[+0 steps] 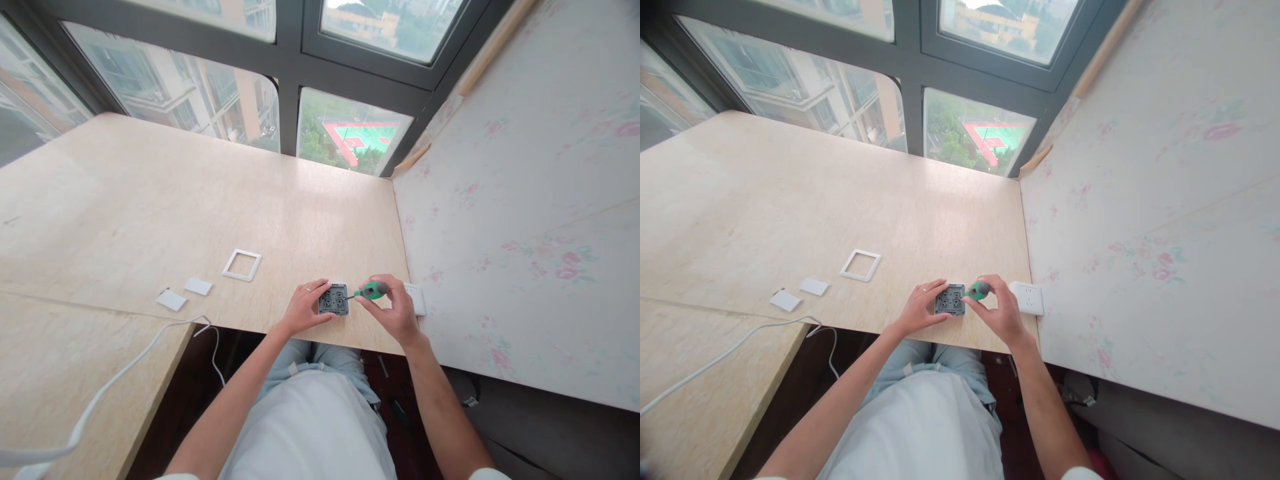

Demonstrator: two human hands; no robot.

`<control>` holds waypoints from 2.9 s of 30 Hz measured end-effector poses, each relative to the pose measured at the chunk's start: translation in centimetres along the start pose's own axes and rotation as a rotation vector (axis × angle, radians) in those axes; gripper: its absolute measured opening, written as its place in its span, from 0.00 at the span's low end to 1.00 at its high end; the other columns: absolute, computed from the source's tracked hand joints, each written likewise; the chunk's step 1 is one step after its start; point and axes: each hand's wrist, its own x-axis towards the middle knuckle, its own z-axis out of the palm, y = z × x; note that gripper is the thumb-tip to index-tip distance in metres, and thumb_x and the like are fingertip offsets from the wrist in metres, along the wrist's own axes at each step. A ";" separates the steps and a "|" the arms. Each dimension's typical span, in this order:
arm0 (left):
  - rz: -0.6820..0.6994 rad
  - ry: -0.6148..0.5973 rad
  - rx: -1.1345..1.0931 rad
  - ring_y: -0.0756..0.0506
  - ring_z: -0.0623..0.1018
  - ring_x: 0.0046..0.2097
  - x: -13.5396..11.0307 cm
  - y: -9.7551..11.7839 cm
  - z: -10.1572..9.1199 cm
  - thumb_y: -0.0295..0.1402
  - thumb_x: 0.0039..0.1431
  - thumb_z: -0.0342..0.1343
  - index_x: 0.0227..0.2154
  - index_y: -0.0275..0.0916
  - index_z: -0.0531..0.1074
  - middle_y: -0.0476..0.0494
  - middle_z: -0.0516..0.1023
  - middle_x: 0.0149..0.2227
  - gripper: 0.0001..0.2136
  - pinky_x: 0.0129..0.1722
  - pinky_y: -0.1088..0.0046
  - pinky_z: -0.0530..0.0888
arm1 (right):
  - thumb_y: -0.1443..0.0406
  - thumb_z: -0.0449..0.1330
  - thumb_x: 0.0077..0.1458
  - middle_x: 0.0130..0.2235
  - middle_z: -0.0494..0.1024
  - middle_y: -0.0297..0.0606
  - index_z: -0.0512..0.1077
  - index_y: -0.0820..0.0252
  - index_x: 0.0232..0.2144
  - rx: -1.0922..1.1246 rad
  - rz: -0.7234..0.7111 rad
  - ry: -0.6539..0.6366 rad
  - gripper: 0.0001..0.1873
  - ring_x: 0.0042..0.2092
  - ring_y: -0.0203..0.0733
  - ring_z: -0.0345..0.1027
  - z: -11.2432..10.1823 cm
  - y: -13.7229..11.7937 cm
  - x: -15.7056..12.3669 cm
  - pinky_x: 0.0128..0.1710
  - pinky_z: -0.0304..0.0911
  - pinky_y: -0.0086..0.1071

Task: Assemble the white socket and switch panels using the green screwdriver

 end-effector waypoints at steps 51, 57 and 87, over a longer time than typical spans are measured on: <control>-0.014 0.007 -0.034 0.38 0.68 0.62 0.2 0.2 -0.1 0.51 0.52 0.64 0.60 0.46 0.64 0.40 0.67 0.62 0.34 0.60 0.57 0.63 | 0.67 0.57 0.62 0.46 0.73 0.43 0.66 0.55 0.51 -0.133 0.069 -0.012 0.15 0.45 0.43 0.74 -1.4 -2.0 0.2 0.43 0.74 0.38; -0.007 0.004 -0.031 0.38 0.68 0.62 0.1 0.2 -0.1 0.51 0.52 0.63 0.61 0.47 0.63 0.41 0.67 0.62 0.34 0.60 0.57 0.64 | 0.64 0.59 0.61 0.41 0.75 0.40 0.67 0.54 0.48 -0.252 -0.032 -0.060 0.13 0.40 0.42 0.73 -1.6 -2.3 0.7 0.41 0.73 0.38; -0.009 0.003 -0.015 0.38 0.68 0.62 0.1 0.2 -0.1 0.50 0.53 0.63 0.61 0.46 0.64 0.40 0.67 0.62 0.34 0.60 0.57 0.64 | 0.65 0.53 0.64 0.60 0.68 0.44 0.59 0.50 0.61 -0.028 0.097 -0.207 0.24 0.58 0.46 0.67 -2.4 -2.1 1.0 0.56 0.66 0.45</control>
